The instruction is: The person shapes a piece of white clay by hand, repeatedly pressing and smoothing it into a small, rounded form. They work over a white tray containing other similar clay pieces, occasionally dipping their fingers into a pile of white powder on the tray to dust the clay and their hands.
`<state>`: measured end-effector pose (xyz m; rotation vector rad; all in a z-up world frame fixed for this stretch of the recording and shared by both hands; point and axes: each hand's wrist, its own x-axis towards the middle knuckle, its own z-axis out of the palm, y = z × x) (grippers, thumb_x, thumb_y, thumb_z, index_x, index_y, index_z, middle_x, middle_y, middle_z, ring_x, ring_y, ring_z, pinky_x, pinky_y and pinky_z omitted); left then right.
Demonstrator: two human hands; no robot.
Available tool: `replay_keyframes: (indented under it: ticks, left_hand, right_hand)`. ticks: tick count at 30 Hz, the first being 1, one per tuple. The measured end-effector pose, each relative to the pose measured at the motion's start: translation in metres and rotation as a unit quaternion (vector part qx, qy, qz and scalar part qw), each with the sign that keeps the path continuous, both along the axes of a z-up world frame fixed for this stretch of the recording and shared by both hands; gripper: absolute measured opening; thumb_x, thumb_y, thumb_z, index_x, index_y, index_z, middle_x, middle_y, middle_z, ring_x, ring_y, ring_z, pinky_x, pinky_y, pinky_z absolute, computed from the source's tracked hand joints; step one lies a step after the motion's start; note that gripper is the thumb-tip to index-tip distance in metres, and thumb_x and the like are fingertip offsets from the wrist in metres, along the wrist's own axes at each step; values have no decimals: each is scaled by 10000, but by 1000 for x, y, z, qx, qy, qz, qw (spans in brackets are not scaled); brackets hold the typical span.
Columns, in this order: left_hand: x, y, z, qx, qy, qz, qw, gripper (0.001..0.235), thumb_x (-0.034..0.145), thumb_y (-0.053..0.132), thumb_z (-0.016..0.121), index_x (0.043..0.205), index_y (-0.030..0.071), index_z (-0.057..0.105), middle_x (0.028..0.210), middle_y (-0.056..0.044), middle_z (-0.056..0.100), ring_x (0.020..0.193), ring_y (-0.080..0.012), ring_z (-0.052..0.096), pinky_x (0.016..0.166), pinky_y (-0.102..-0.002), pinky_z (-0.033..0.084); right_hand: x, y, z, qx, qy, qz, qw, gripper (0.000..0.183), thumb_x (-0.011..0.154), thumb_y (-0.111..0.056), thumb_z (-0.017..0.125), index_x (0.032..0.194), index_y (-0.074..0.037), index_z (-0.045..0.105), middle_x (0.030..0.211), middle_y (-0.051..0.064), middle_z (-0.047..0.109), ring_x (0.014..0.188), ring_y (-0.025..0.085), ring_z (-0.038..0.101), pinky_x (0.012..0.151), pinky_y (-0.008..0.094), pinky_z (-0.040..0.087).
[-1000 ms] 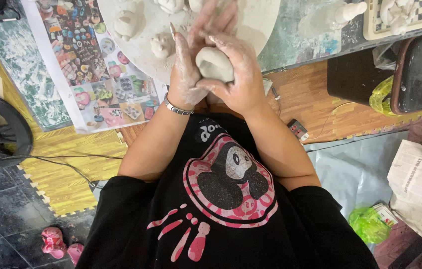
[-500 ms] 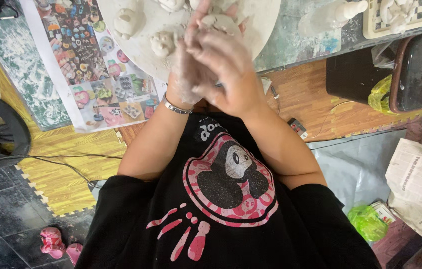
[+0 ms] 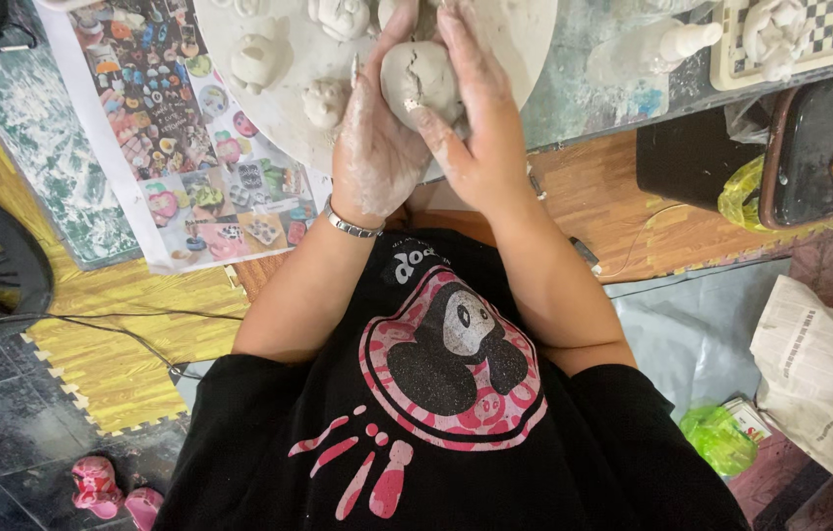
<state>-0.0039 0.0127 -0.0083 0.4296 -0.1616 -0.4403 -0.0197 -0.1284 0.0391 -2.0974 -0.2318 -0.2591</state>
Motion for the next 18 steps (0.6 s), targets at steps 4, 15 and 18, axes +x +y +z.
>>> replay_keyframes:
  ticks: [4,15,18]
  left_hand:
    - [0,-3,-1,69,-8,42,997,602,1187,429,490,1619,57,298,1649,-76,351,1459,-202,399,1269,-390,346]
    - [0,-1,-5,66,5,31,997,613,1093,262,684,1575,62,362,1582,-91,448,1420,-210,511,1221,-386,449]
    - [0,-3,-4,103,9,48,994,634,1086,233,699,1603,72,369,1596,-53,420,1422,-191,486,1215,-385,434]
  right_hand:
    - [2,7,6,-22,-25,18,999,678,1081,-166,755,1613,-91,342,1673,125,334,1580,311,352,1297,379,298]
    - [0,-5,16,-38,0,82,996,869,1031,-417,683,1684,-81,217,1700,163,258,1608,361,257,1344,440,210]
    - [-3,-2,11,-33,-2,78,996,911,1028,-570,589,1688,-80,198,1704,160,254,1612,362,250,1345,450,203]
